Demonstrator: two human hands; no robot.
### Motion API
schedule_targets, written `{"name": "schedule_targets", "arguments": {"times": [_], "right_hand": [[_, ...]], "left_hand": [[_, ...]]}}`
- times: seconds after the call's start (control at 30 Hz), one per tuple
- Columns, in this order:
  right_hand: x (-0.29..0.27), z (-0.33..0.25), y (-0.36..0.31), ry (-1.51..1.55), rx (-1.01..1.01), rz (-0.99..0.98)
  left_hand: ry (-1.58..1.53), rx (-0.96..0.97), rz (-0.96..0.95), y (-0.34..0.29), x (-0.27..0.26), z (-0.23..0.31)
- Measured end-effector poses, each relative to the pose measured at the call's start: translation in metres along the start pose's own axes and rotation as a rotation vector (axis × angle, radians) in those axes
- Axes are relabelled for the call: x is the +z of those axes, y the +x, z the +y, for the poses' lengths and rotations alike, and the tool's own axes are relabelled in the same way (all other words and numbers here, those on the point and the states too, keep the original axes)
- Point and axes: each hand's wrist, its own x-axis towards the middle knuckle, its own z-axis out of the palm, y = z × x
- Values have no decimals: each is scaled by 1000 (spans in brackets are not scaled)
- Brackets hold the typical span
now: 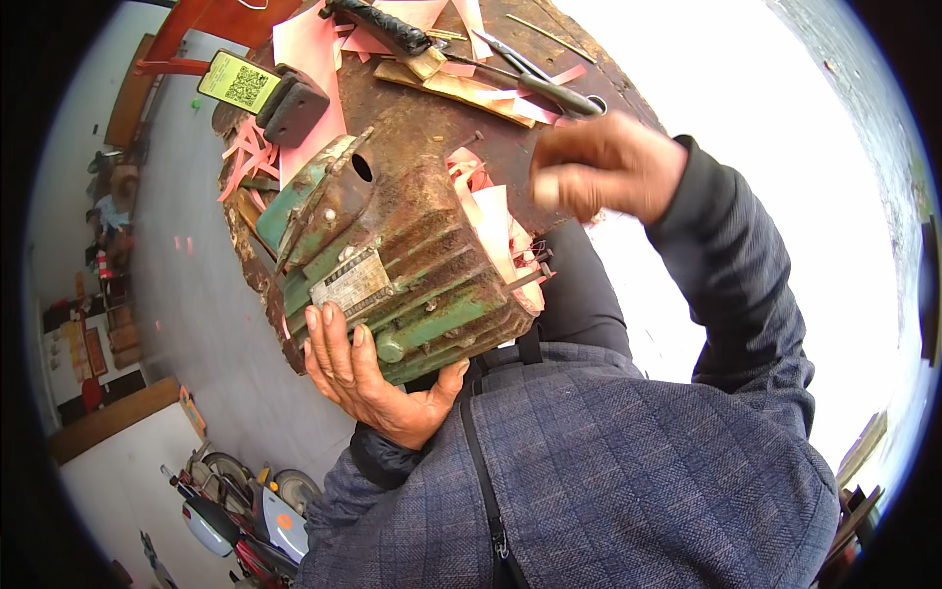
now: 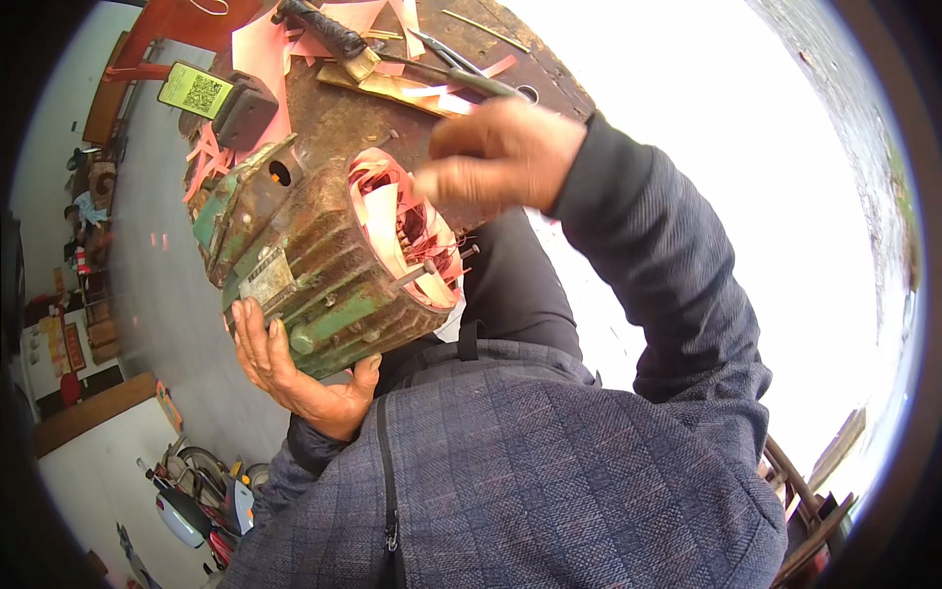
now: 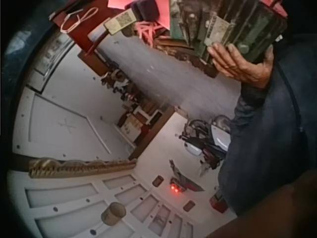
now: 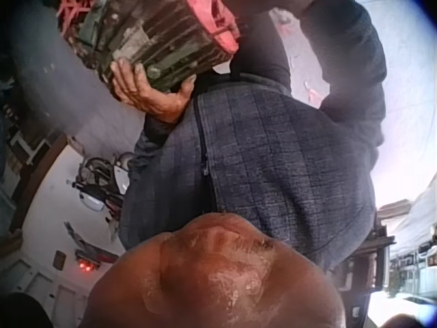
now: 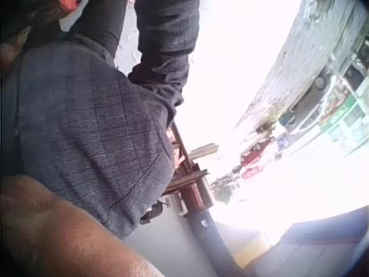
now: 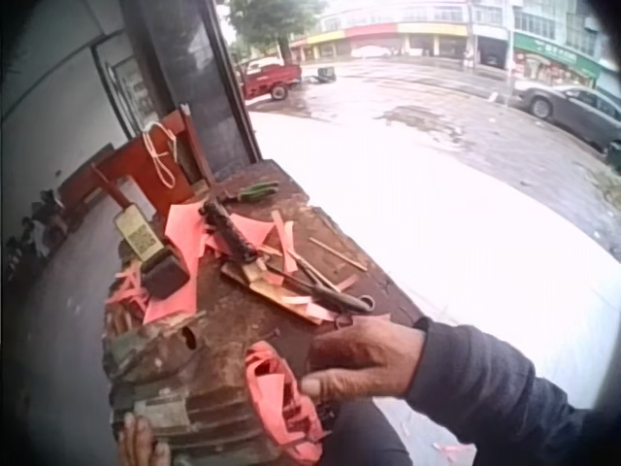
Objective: The person inserts pink insulating paper into the slots of a motor stator, using a wooden stick to press the paper into place. They then use scissors to trim the excess paper flush with the stator surface.
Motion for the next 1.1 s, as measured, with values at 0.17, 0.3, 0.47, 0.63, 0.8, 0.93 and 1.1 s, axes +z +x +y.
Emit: {"name": "schedule_targets", "arguments": {"times": [0.17, 0.3, 0.47, 0.63, 0.8, 0.93, 1.1], "right_hand": [[26, -2, -16, -31, -253, -37], [30, -16, -25, -92, -335, -86], [35, -24, -24, -157, -156, -69], [39, -21, -17, -158, -402, 30], [37, -30, -24, -58, 10, -40], [30, -27, -35, 4, -64, 27], [33, 13, -38, -76, 88, 240]], "left_hand": [[-25, 7, -5, 3, -3, 1], [-26, -14, -9, 0, -5, 5], [-32, -3, 5, 2, -2, 4], [-21, -2, 8, 2, -2, 5], [-24, 7, 9, 5, -2, 5], [-30, 11, 8, 5, -3, 4], [-54, 18, 4, 9, -5, 3]]}}
